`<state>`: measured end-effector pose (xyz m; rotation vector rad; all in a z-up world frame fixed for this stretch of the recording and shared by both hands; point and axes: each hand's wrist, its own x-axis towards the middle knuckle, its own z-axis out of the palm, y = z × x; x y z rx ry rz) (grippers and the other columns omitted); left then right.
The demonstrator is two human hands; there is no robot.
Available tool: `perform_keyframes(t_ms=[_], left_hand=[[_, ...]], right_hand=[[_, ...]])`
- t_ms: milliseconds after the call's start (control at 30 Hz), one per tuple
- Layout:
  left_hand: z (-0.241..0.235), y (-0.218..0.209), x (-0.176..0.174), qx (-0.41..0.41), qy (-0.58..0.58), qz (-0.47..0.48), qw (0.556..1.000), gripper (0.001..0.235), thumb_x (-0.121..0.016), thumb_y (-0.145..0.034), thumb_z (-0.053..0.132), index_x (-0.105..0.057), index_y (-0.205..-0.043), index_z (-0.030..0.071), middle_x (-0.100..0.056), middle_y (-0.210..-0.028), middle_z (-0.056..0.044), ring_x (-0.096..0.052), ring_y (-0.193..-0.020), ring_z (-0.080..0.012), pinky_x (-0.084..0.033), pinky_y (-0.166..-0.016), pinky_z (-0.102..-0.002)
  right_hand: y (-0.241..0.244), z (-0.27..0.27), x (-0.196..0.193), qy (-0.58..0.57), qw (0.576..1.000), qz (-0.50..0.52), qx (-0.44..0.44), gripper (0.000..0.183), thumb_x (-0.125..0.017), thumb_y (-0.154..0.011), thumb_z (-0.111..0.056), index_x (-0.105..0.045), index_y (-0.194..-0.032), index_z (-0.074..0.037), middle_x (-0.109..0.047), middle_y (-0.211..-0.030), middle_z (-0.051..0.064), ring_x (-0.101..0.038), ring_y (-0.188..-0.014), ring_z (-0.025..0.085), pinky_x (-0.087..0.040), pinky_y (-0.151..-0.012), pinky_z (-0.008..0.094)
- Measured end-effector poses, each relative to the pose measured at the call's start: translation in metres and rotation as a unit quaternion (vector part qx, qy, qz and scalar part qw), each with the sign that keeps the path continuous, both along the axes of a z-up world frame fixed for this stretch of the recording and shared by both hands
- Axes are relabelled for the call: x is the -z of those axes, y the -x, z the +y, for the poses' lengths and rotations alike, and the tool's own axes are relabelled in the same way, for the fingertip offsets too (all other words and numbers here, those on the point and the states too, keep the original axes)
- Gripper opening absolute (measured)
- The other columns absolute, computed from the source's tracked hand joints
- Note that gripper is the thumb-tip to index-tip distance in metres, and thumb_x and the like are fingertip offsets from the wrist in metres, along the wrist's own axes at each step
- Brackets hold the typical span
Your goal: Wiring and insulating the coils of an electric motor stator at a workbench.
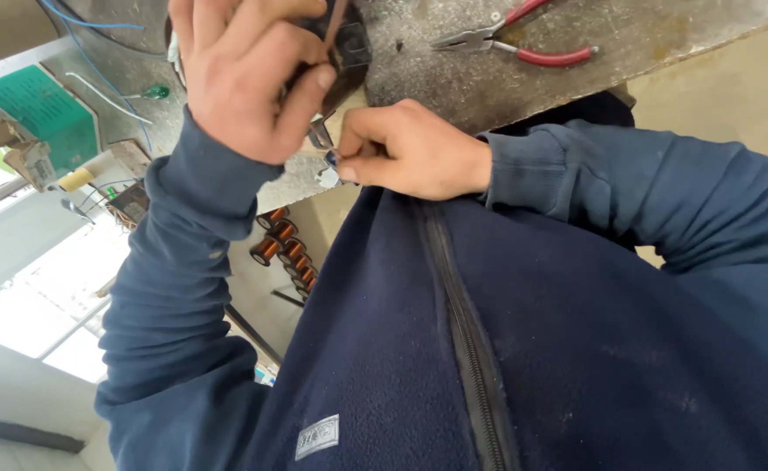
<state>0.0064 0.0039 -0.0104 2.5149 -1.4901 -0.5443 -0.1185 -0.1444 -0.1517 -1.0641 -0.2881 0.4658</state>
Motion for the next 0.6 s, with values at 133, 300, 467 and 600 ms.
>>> perform_keyframes(t_ms=[133, 300, 467, 600], left_hand=[[0.000, -0.004, 0.006, -0.016, 0.013, 0.021, 1.000, 0.013, -0.070, -0.093, 0.003, -0.060, -0.101, 0.006, -0.066, -0.121, -0.005, -0.053, -0.118, -0.0275, -0.029, -0.105, -0.045], [0.006, -0.005, 0.010, 0.000, 0.012, -0.002, 1.000, 0.013, -0.070, -0.093, 0.005, -0.060, -0.102, 0.007, -0.065, -0.119, -0.004, -0.052, -0.120, -0.0268, -0.029, -0.108, -0.044], [0.010, -0.001, 0.008, -0.023, -0.005, 0.010, 1.000, 0.014, -0.068, -0.091, 0.006, -0.060, -0.102, 0.007, -0.064, -0.116, -0.004, -0.052, -0.118, -0.0266, -0.030, -0.107, -0.043], [0.012, -0.001, 0.010, -0.029, 0.005, 0.001, 1.000, 0.010, -0.068, -0.093, 0.005, -0.062, -0.100, 0.007, -0.064, -0.114, -0.003, -0.052, -0.111, -0.0273, -0.031, -0.104, -0.043]], right_hand=[[-0.005, 0.005, 0.009, -0.099, 0.990, 0.062, -0.078, 0.024, -0.070, -0.098, -0.027, -0.068, -0.103, -0.003, -0.070, -0.085, 0.001, -0.066, -0.077, 0.008, -0.054, -0.069, 0.027], [-0.004, 0.002, 0.020, -0.217, 0.961, 0.146, -0.092, 0.027, -0.064, -0.104, -0.029, -0.065, -0.111, -0.003, -0.065, -0.086, 0.000, -0.055, -0.073, 0.005, -0.046, -0.066, 0.023], [-0.001, 0.005, 0.027, -0.280, 0.940, 0.178, -0.084, 0.029, -0.062, -0.108, -0.030, -0.065, -0.113, -0.002, -0.063, -0.086, 0.000, -0.049, -0.072, 0.004, -0.042, -0.065, 0.022], [-0.003, 0.001, 0.018, -0.235, 0.957, 0.140, -0.093, 0.028, -0.062, -0.106, -0.029, -0.065, -0.113, -0.002, -0.064, -0.089, -0.002, -0.059, -0.079, 0.005, -0.047, -0.069, 0.022]])
